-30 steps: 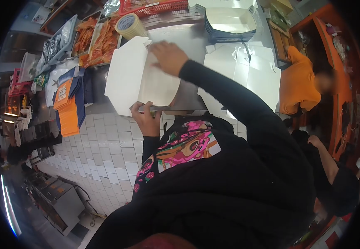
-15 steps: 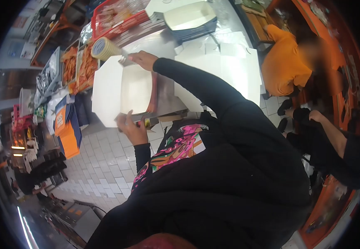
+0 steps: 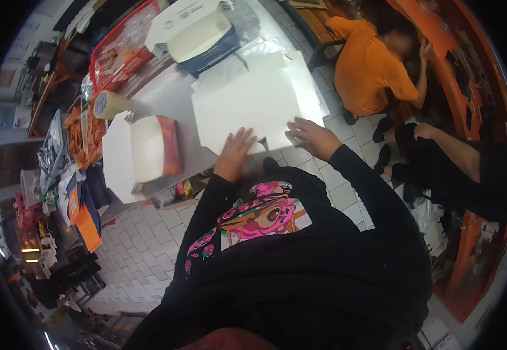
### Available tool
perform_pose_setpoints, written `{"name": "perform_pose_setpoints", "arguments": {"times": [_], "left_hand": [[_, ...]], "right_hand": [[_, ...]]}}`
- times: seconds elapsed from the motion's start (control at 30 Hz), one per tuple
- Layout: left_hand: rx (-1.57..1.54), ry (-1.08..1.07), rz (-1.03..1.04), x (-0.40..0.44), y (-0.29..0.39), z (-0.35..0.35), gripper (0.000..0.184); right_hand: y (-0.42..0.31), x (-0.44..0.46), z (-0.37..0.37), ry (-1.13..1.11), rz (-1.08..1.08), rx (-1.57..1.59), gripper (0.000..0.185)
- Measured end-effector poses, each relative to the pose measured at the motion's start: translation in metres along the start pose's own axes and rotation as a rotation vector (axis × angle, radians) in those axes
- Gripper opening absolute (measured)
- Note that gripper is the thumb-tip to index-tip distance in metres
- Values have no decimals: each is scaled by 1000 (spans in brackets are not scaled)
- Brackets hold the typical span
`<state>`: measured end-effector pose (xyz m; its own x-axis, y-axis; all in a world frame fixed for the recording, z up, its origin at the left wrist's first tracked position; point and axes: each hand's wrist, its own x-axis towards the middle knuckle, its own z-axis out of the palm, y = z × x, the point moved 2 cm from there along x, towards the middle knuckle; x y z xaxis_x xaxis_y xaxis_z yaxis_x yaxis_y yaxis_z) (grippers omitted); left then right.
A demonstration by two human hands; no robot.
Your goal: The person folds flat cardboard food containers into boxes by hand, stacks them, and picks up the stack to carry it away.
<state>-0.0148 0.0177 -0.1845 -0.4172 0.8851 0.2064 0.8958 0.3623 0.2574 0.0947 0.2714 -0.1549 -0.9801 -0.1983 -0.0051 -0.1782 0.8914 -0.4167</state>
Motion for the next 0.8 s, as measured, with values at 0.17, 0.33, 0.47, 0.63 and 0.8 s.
{"name": "perform_pose_setpoints", "arguments": {"times": [0.17,0.33,0.47,0.63,0.8], "left_hand": [[-329,164,-178,15,-17,-8,25],[-474,118,-397,34,-29,-35,15],[-671,0,-557,37,-35,-44,20],[-656,-37,-576,35,-36,-42,19],[-887,-35,-391,34,-25,-48,25]], "right_hand": [[6,13,-17,174,121,92,20],[14,44,-53,44,152,296,15],[40,65,-49,-251,148,550,21],[63,80,-37,-417,304,790,20],[62,89,-17,8,263,751,27]]}}
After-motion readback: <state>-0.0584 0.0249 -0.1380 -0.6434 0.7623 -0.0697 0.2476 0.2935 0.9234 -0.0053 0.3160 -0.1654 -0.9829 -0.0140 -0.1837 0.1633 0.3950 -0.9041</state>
